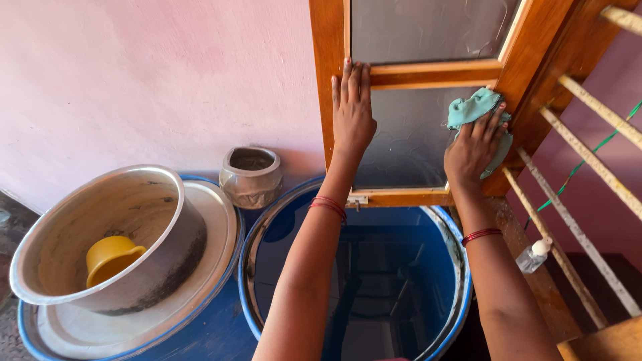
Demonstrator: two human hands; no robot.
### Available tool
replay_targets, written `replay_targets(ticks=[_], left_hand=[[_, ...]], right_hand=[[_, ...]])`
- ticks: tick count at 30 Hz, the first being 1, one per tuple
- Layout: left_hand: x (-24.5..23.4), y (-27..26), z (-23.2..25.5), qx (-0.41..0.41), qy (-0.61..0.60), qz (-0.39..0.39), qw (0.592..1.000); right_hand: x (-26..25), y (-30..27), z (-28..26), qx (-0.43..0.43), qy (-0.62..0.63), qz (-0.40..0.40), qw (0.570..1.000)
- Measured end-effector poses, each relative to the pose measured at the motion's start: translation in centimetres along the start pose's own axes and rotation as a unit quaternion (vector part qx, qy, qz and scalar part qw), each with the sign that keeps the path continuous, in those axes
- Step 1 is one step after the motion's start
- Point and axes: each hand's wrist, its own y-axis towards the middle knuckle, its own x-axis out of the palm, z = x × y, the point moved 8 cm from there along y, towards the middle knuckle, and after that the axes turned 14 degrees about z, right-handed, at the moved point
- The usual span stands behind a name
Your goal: The person wipes the wooden frame and glass panes of a window using a green cloth. They systematically clean the vertical and horizontal sections of the frame and the textured glass, occasionally dipping the cloth into a nearby blue basin of water.
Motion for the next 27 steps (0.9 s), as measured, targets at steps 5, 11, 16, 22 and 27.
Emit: replay_targets(ticks=[5, 11, 16, 22, 27], left_hand=[[0.1, -0.3, 0.1, 0.006, 0.005, 0.003, 1.0], [0.8, -0.1, -0.6, 0.049, 0.03, 0.054, 0.997], [-1.7, 0.8, -1.1, 0.118, 0.026, 0.085, 0.989], [-3.4, 4.0, -1.1, 0.163, -0.015, 0.064, 0.984], [-3.6, 4.3, -0.8, 0.141, -0.029, 0.076, 0.987]], right_hand=[[1.3, -7.6, 0.3, 0.023, -0.017, -0.04, 0.999], [3.1, -15.6, 0.0, 0.003, -0.087, -0.08, 0.993], [2.9, -17.6, 0.8, 0.084, -0.038, -0.155, 0.984], [4.1, -15.6, 2.3, 0.16, -0.013, -0.175, 0.971], [4.0, -8.7, 0.0, 0.261, 0.159, -0.04, 0.951]])
